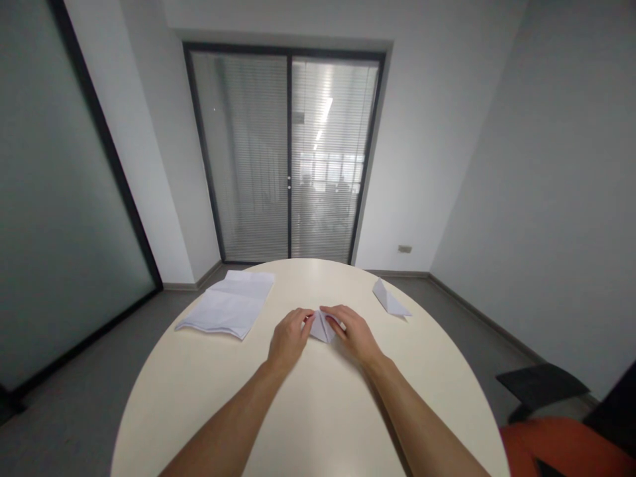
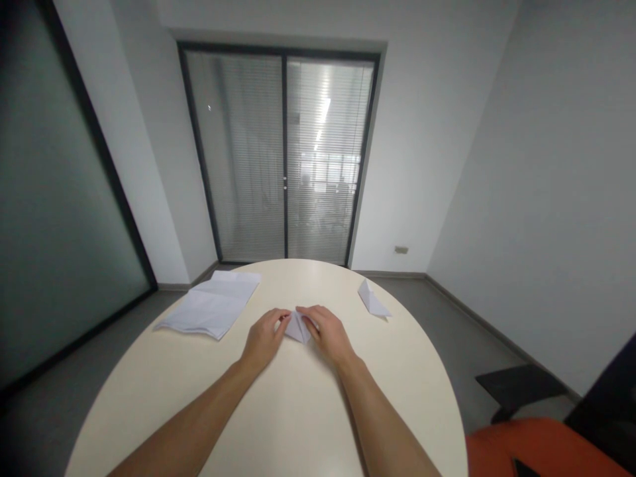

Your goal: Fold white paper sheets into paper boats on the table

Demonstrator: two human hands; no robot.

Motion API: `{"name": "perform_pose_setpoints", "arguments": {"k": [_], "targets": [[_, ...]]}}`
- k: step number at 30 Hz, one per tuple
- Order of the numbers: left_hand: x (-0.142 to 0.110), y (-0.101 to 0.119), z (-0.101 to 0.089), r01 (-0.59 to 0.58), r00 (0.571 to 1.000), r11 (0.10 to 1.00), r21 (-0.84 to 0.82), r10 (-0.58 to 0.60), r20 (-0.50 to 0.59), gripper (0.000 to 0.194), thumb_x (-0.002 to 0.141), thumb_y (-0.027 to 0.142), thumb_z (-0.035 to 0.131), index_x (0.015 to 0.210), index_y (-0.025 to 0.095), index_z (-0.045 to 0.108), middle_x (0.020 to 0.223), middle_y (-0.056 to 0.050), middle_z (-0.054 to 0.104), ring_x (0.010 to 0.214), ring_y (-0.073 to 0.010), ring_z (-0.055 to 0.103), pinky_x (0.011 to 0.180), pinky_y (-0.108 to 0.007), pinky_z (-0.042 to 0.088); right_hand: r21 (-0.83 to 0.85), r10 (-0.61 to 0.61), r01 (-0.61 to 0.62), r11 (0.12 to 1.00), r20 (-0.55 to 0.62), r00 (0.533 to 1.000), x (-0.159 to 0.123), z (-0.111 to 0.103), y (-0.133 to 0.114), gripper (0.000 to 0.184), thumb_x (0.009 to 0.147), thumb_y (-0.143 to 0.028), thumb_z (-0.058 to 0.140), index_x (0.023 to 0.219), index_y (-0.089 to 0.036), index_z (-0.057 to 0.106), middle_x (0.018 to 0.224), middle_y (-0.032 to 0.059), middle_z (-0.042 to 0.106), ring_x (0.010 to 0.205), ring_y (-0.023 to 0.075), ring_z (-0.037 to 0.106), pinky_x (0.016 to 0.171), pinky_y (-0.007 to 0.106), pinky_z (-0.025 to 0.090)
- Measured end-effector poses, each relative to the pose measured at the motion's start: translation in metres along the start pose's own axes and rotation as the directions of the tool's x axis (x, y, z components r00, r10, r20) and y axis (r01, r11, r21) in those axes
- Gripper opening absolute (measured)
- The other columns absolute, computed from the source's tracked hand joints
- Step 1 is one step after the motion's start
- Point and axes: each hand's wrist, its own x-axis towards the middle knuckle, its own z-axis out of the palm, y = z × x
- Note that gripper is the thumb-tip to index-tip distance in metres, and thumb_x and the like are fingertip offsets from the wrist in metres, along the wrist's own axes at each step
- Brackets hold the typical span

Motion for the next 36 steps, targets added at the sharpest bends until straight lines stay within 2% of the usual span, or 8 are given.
{"name": "perform_pose_setpoints", "arguments": {"k": [8,15,19,22,28,30,33,36], "targets": [[0.000,0.004,-0.003,0.044,0.998,0.999,0.021,-0.045,0.047,0.020,0.100,0.027,0.045,0.101,0.022,0.065,0.096,-0.003,0.068,0.094,-0.0177,0.062,0.085,-0.029,0.048,-0.006,0.002,-0.001,1.000,0.028,1.000,0.000,-0.001,-0.004,0.030,0.098,-0.023,0.044,0.120,-0.026,0.064,0.109,0.0073,0.069,0.102,0.0211,0.063,0.091,0.037,0.050],[0.000,0.009,-0.006,0.020,0.997,1.000,0.009,-0.020,0.071,0.023,0.100,0.029,0.042,0.100,0.023,0.065,0.095,-0.003,0.068,0.094,-0.0176,0.061,0.086,-0.029,0.047,-0.039,0.070,-0.069,0.997,0.043,0.997,0.001,-0.001,-0.012,0.019,0.097,-0.032,0.049,0.108,-0.023,0.062,0.101,0.0072,0.069,0.095,0.0217,0.062,0.088,0.036,0.048],[-0.001,0.010,-0.005,0.030,0.996,0.999,0.020,-0.032,0.084,0.024,0.101,0.028,0.039,0.101,0.023,0.063,0.095,-0.003,0.067,0.094,-0.0172,0.062,0.086,-0.029,0.047,0.054,0.146,-0.147,0.988,0.014,0.989,0.001,0.002,-0.013,0.015,0.096,-0.031,0.047,0.102,-0.024,0.059,0.098,0.0047,0.069,0.092,0.0198,0.062,0.085,0.034,0.048],[-0.001,0.007,-0.003,0.050,0.997,0.999,0.007,-0.050,0.050,0.023,0.101,0.028,0.040,0.102,0.022,0.062,0.097,-0.003,0.068,0.095,-0.0170,0.062,0.085,-0.028,0.046,0.152,0.208,-0.201,0.968,-0.027,0.978,0.001,0.003,-0.013,0.014,0.097,-0.034,0.046,0.101,-0.024,0.056,0.097,0.0042,0.069,0.092,0.0194,0.063,0.081,0.032,0.049],[0.000,-0.001,0.000,0.201,0.980,0.980,0.014,-0.200,-0.004,0.020,0.101,0.029,0.040,0.103,0.024,0.059,0.094,-0.002,0.070,0.084,-0.0164,0.065,0.075,-0.026,0.046,0.243,0.298,-0.270,0.932,-0.083,0.951,-0.001,0.002,-0.004,0.023,0.099,-0.040,0.043,0.109,-0.023,0.055,0.101,0.0079,0.071,0.094,0.0217,0.066,0.068,0.029,0.049],[0.000,-0.003,0.001,0.244,0.970,0.970,0.018,-0.243,-0.023,0.020,0.100,0.030,0.041,0.102,0.024,0.059,0.092,-0.002,0.071,0.082,-0.0168,0.066,0.072,-0.026,0.045,0.244,0.304,-0.272,0.931,-0.101,0.947,-0.002,0.002,0.002,0.024,0.098,-0.037,0.042,0.110,-0.022,0.057,0.102,0.0083,0.072,0.095,0.0219,0.065,0.074,0.031,0.051],[0.001,-0.007,0.002,0.290,0.956,0.957,-0.005,-0.289,-0.054,0.019,0.100,0.029,0.041,0.101,0.024,0.059,0.090,-0.003,0.071,0.082,-0.0178,0.067,0.071,-0.026,0.045,0.219,0.289,-0.258,0.941,-0.120,0.950,-0.004,0.002,0.012,0.025,0.095,-0.027,0.040,0.106,-0.021,0.062,0.106,0.0079,0.070,0.100,0.0218,0.063,0.090,0.037,0.049],[0.002,-0.013,0.004,0.327,0.941,0.944,-0.053,-0.330,-0.076,0.018,0.100,0.029,0.041,0.102,0.023,0.058,0.091,-0.004,0.071,0.084,-0.0183,0.068,0.073,-0.026,0.047,0.160,0.305,-0.286,0.945,-0.109,0.946,-0.007,0.004,0.022,0.032,0.088,-0.017,0.038,0.106,-0.021,0.064,0.107,0.0071,0.069,0.101,0.0220,0.062,0.093,0.039,0.048]]}}
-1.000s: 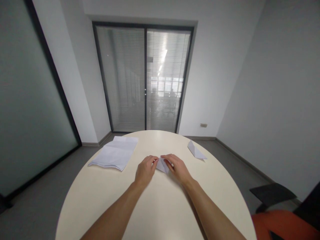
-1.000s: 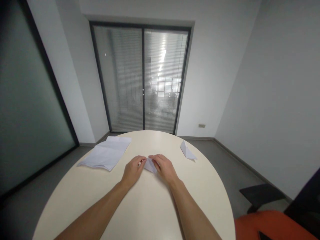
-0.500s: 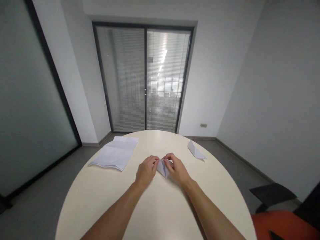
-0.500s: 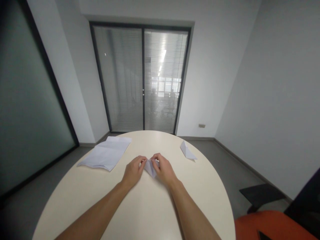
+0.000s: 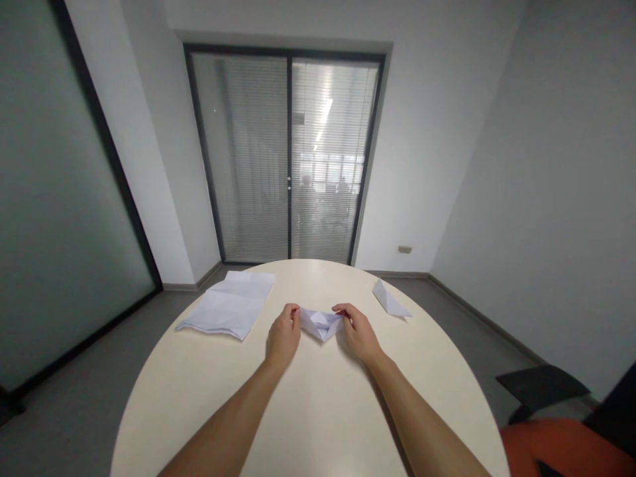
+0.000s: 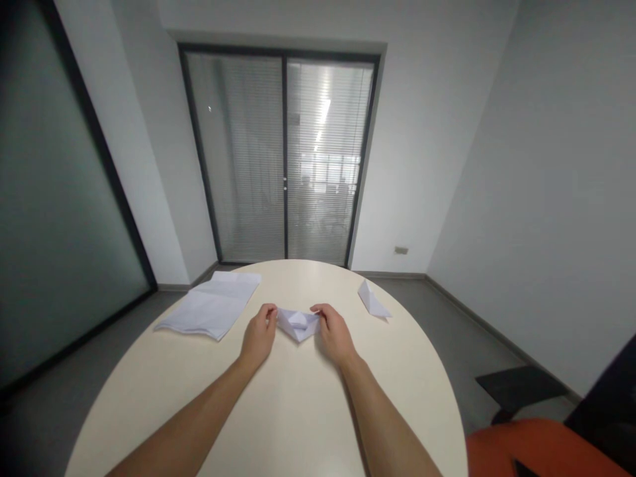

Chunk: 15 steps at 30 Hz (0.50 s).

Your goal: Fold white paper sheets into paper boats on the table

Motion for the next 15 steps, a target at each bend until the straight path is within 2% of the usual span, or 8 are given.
{"name": "perform_pose_setpoints", "arguments": {"k": [9,12,15], "targets": [[0.006,-0.014,0.005,0.160,0.985,0.981,-0.105,-0.167,-0.054,0.020,0.101,0.032,0.038,0.105,0.022,0.055,0.086,-0.006,0.073,0.083,-0.0201,0.071,0.074,-0.029,0.050,-0.042,0.030,-0.029,0.999,0.012,0.999,-0.002,0.000,0.013,0.047,0.076,-0.008,0.037,0.115,-0.021,0.062,0.114,0.0068,0.068,0.107,0.0219,0.060,0.099,0.041,0.045],[0.007,-0.015,0.005,0.169,0.982,0.977,-0.129,-0.177,-0.058,0.019,0.100,0.033,0.039,0.105,0.022,0.055,0.087,-0.006,0.073,0.082,-0.0200,0.071,0.073,-0.030,0.051,-0.035,-0.006,0.007,0.999,0.028,1.000,-0.003,-0.002,0.010,0.045,0.083,-0.011,0.037,0.123,-0.021,0.056,0.114,0.0080,0.068,0.105,0.0219,0.061,0.096,0.040,0.046],[0.007,-0.015,0.005,0.162,0.983,0.978,-0.134,-0.171,-0.063,0.018,0.100,0.033,0.040,0.105,0.022,0.054,0.088,-0.006,0.072,0.083,-0.0197,0.071,0.074,-0.029,0.050,-0.069,0.006,-0.005,0.998,0.019,1.000,-0.003,-0.005,0.001,0.038,0.096,-0.025,0.035,0.131,-0.021,0.050,0.115,0.0096,0.068,0.105,0.0227,0.061,0.098,0.043,0.045]]}}
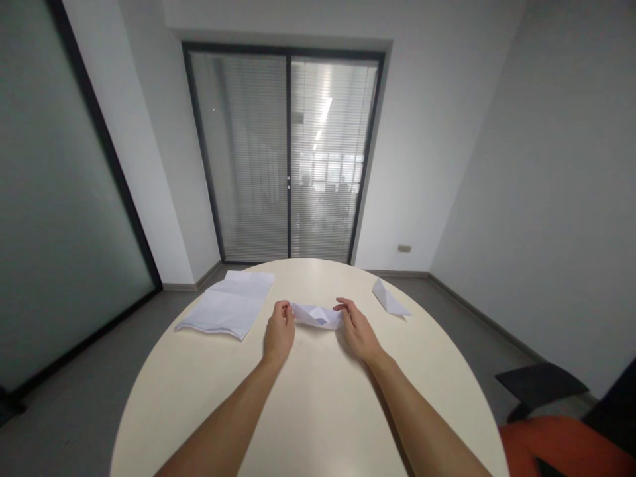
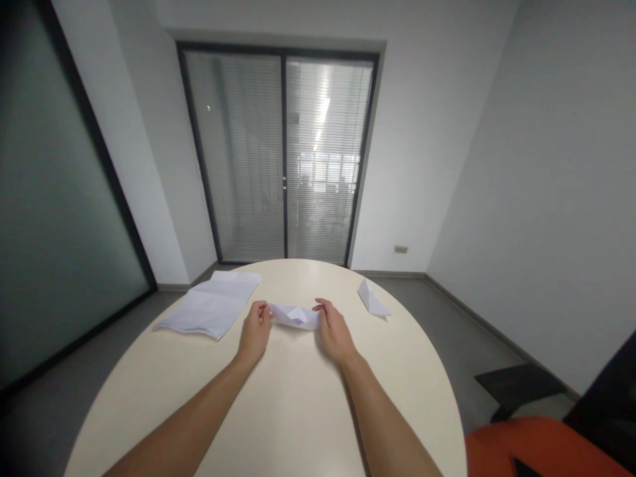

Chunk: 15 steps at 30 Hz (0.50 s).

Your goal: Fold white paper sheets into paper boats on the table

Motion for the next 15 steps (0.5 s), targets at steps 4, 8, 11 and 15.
{"name": "perform_pose_setpoints", "arguments": {"k": [4,8,11,15], "targets": [[-0.002,0.004,-0.002,-0.054,0.998,0.998,0.030,0.055,-0.005,0.019,0.101,0.033,0.038,0.106,0.022,0.053,0.091,-0.007,0.072,0.087,-0.0202,0.070,0.075,-0.029,0.050,-0.209,-0.099,0.107,0.972,0.047,0.994,0.000,-0.002,-0.014,0.056,0.089,-0.048,0.059,0.137,-0.022,0.049,0.129,0.0113,0.064,0.125,0.0291,0.052,0.117,0.059,0.015],[-0.007,0.012,-0.004,-0.166,0.986,0.981,0.101,0.168,-0.015,0.019,0.101,0.030,0.038,0.107,0.022,0.054,0.099,-0.007,0.071,0.092,-0.0209,0.068,0.077,-0.030,0.049,-0.309,-0.172,0.216,0.926,0.162,0.972,-0.001,0.001,-0.022,0.091,0.072,-0.054,0.076,0.148,-0.021,0.037,0.148,0.0130,0.049,0.141,0.0325,0.035,0.120,0.058,0.004],[-0.012,0.017,-0.005,-0.257,0.966,0.956,0.141,0.258,0.013,0.019,0.101,0.029,0.038,0.107,0.023,0.055,0.100,-0.006,0.069,0.093,-0.0208,0.066,0.079,-0.030,0.048,-0.315,-0.159,0.218,0.924,0.202,0.966,-0.002,0.004,-0.021,0.098,0.070,-0.048,0.078,0.151,-0.020,0.031,0.151,0.0128,0.045,0.143,0.0310,0.033,0.121,0.055,0.006],[-0.016,0.021,-0.005,-0.334,0.943,0.934,0.128,0.329,0.059,0.021,0.101,0.029,0.037,0.105,0.023,0.056,0.100,-0.005,0.068,0.094,-0.0206,0.064,0.082,-0.031,0.048,-0.281,-0.163,0.213,0.936,0.192,0.968,-0.002,0.004,-0.017,0.092,0.071,-0.042,0.077,0.150,-0.022,0.033,0.148,0.0136,0.049,0.139,0.0299,0.039,0.120,0.057,0.007]]}}
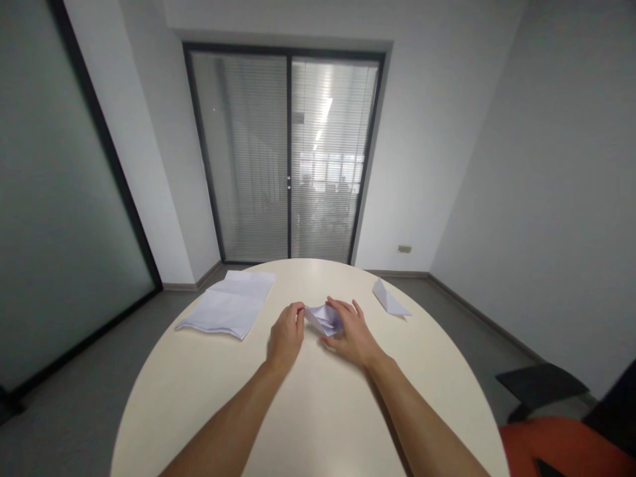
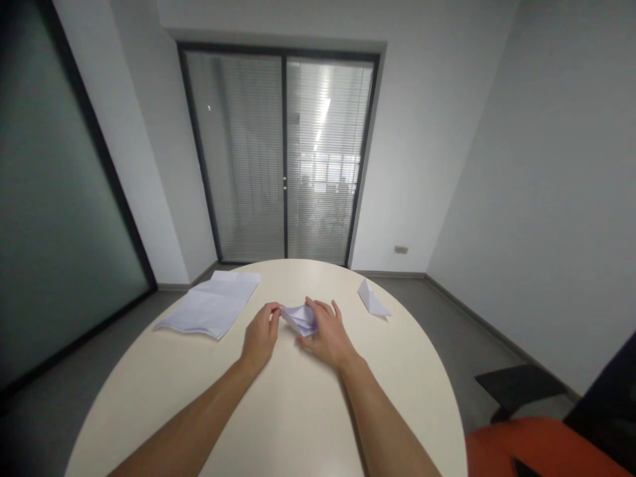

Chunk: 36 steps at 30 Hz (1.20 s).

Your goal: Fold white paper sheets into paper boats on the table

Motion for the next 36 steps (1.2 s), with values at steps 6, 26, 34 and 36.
{"name": "perform_pose_setpoints", "arguments": {"k": [6,26,34,36], "targets": [[0.002,-0.002,0.000,0.058,0.998,0.997,-0.041,-0.059,-0.027,0.021,0.101,0.031,0.038,0.107,0.022,0.055,0.101,-0.006,0.069,0.094,-0.0215,0.066,0.082,-0.032,0.048,0.096,0.013,-0.006,0.995,-0.077,0.997,0.001,-0.002,0.002,0.077,0.075,-0.035,0.076,0.143,-0.023,0.042,0.131,0.0100,0.061,0.124,0.0262,0.054,0.118,0.055,0.016],[0.002,-0.008,0.011,0.173,0.985,0.907,-0.384,-0.164,0.056,0.044,0.089,0.036,0.060,0.130,0.024,0.046,0.107,-0.006,0.066,0.094,-0.0185,0.066,0.067,-0.026,0.053,0.265,0.168,-0.148,0.953,-0.054,0.984,0.005,0.001,0.005,0.022,0.092,-0.034,0.059,0.109,-0.024,0.068,0.101,0.0053,0.072,0.094,0.0217,0.064,0.084,0.034,0.048],[0.002,-0.007,0.012,0.233,0.968,0.860,-0.454,-0.162,0.189,0.031,0.082,0.034,0.067,0.108,0.019,0.059,0.099,-0.005,0.070,0.086,-0.0181,0.068,0.067,-0.026,0.053,0.413,0.204,-0.179,0.893,-0.016,0.979,0.005,0.004,0.001,0.031,0.089,-0.037,0.061,0.116,-0.023,0.066,0.100,0.0053,0.071,0.093,0.0200,0.065,0.079,0.031,0.050],[0.003,-0.007,0.011,0.232,0.970,0.867,-0.440,-0.171,0.174,0.024,0.083,0.037,0.066,0.097,0.018,0.061,0.091,-0.004,0.070,0.082,-0.0179,0.067,0.064,-0.025,0.052,0.431,0.195,-0.176,0.885,0.002,0.981,0.004,0.003,0.001,0.032,0.088,-0.037,0.062,0.115,-0.022,0.066,0.100,0.0049,0.072,0.092,0.0201,0.066,0.082,0.032,0.050]]}}
